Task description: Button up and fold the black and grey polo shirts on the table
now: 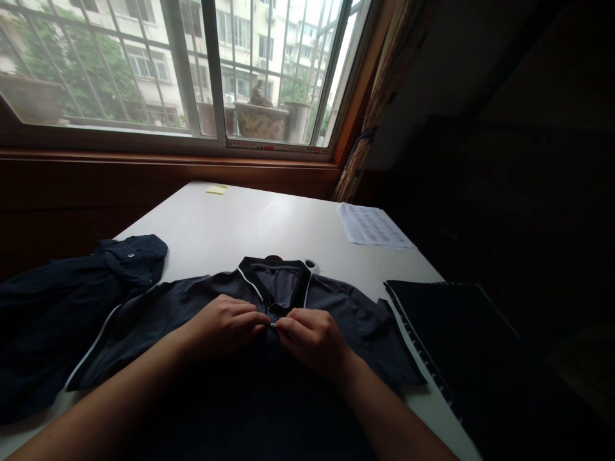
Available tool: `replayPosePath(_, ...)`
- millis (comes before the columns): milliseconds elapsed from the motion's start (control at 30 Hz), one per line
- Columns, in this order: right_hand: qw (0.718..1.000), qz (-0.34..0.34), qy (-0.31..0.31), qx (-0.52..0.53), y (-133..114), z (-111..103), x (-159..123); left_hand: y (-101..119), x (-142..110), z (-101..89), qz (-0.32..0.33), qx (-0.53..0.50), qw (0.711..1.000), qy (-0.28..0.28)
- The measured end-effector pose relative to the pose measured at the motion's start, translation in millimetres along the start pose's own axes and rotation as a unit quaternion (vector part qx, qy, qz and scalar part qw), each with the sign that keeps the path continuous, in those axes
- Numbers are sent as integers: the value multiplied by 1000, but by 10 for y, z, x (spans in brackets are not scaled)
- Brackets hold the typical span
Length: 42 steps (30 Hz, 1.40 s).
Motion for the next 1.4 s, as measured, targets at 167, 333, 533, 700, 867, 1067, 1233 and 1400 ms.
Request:
replayPosePath(167,999,-28,-8,-24,-48,-8,8,-68,-18,49,-6,6,1000,-16)
replayPosePath(333,998,-48,-42,-18,-59,53,9,-64,-20,64,15,42,998,-36)
replayPosePath(533,998,-14,-40,36,6,62,15,-98,-15,84,-7,42,998,-52)
replayPosePath(700,997,14,-52,57,72,117,7,-110,-9,47,-45,-36,998,-41)
replayPosePath(867,995,14,-59,73,87,153,5,-38,2,-2,-32,-90,994,-52)
replayPosePath(1067,993,44,-54,95,145,145,12,4,-19,33,-13,-72,994,-78)
replayPosePath(1233,990,55,-54,119,184,165,5,7,-20,35,-8,-51,996,-77)
replayPosePath(1400,989,57,-54,125,192,163,14,55,8,22,3,-31,997,-75)
Point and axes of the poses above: each hand's wrist, its own x-axis towards the middle knuckle, its own z-axis out of the palm, y = z × x, the point moved 8 cm from there along x, towards the middle knuckle, and after that the axes turned 6 degrees about -x, right-handed, at the moved point
